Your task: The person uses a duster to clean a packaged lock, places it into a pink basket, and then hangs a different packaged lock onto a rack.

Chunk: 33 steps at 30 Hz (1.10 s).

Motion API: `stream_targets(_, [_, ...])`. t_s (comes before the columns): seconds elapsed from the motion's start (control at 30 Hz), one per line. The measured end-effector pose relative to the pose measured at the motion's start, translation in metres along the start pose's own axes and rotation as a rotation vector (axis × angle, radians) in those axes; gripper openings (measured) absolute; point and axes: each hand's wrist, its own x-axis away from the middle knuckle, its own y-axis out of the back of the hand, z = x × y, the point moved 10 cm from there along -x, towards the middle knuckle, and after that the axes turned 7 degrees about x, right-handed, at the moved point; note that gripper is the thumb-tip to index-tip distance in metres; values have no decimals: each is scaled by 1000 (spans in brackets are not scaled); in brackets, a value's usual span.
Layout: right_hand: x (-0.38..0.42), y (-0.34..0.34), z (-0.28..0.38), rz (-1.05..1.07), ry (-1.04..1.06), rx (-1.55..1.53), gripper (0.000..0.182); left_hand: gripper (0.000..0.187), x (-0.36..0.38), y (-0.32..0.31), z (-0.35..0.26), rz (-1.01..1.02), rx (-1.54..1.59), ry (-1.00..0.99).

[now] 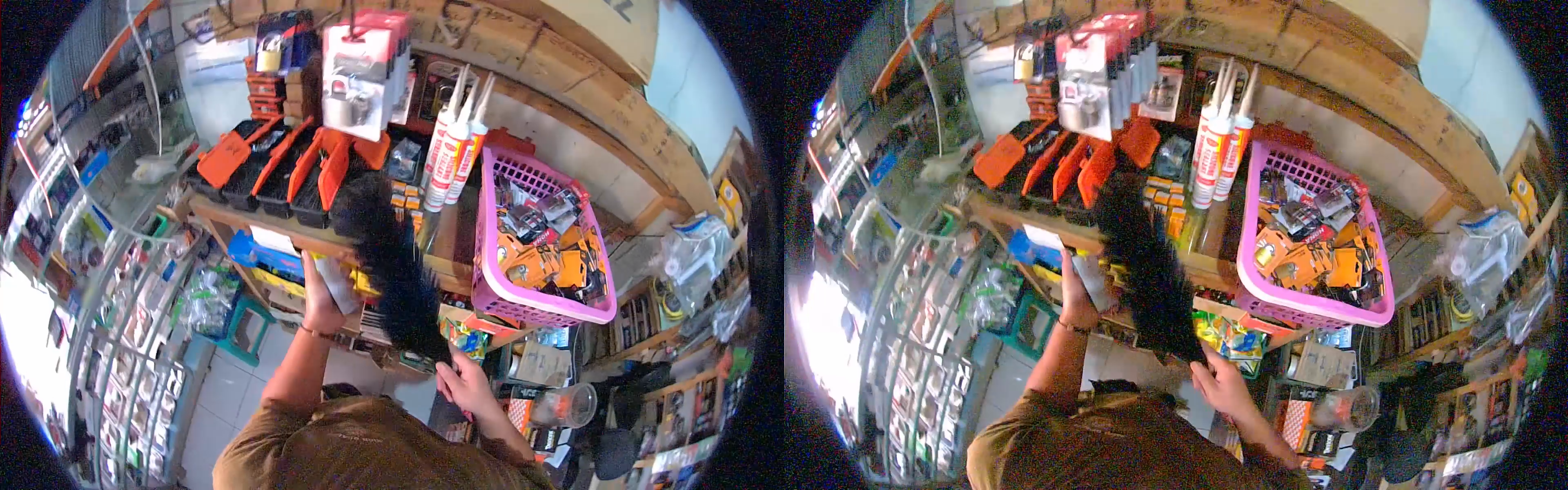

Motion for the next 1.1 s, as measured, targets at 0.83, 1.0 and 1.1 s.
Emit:
stream_targets(0.83, [-127, 13, 201, -597, 456, 853, 42, 18, 60, -42, -193, 270, -704, -798])
stream_targets(1.0, [-47, -52, 356, -506, 1095, 799, 45, 23, 89, -157, -271, 520, -505, -1021])
stream_targets(1.1, [-46, -74, 420, -616, 1239, 1031, 56, 31, 87, -204, -313, 567, -399, -1106])
